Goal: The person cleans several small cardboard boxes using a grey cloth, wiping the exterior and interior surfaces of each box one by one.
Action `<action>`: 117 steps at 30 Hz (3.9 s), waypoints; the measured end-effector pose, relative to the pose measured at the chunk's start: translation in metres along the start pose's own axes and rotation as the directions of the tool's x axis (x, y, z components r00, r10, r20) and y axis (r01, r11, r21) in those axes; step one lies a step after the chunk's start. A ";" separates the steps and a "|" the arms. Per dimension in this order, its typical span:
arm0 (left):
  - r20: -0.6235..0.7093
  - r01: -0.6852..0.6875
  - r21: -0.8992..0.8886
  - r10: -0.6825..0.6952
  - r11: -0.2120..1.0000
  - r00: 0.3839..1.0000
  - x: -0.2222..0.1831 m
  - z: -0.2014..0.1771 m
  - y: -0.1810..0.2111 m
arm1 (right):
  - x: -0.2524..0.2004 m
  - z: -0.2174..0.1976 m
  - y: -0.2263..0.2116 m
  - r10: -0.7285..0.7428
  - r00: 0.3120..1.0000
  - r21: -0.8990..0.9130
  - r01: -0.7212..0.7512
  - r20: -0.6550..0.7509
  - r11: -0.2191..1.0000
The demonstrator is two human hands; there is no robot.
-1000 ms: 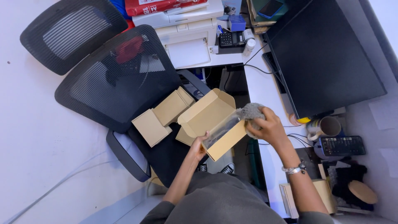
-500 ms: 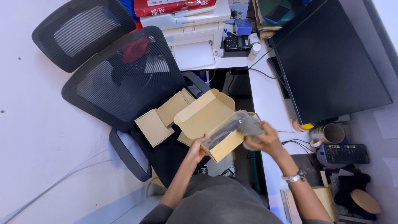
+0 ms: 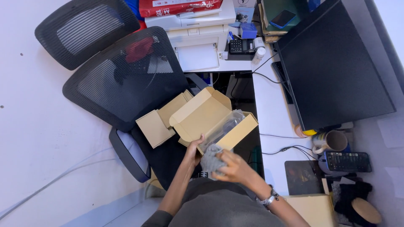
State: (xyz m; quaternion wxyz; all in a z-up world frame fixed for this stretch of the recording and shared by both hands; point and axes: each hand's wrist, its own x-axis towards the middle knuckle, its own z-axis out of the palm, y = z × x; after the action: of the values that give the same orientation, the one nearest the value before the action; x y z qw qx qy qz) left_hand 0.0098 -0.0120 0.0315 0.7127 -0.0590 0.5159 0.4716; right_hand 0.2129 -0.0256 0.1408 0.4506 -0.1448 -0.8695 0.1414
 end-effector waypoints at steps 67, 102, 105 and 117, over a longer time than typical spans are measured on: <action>0.388 -0.605 0.769 0.603 0.206 0.697 -0.105 0.126 0.030 | 0.020 -0.032 0.065 0.956 -0.118 0.684 -0.722 -0.268 0.103; 0.683 -0.424 0.683 0.316 -0.594 0.658 -0.037 0.146 0.076 | -0.008 -0.034 0.057 0.997 0.051 0.603 -0.795 -0.052 0.072; 0.686 -0.404 0.670 0.310 -0.623 0.659 -0.030 0.139 0.078 | -0.002 -0.037 0.054 0.999 0.040 0.567 -0.823 -0.018 0.043; 0.707 -0.609 0.699 0.241 -0.374 0.665 -0.030 0.117 0.092 | -0.032 -0.033 0.071 1.000 0.007 0.522 -0.853 -0.016 0.014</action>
State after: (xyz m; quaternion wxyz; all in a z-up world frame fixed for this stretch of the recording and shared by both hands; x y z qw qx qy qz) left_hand 0.0217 0.0870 0.1462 0.3130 0.7496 0.5594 0.1650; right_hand 0.2667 0.0314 0.1081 0.4105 -0.6310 -0.3823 0.5359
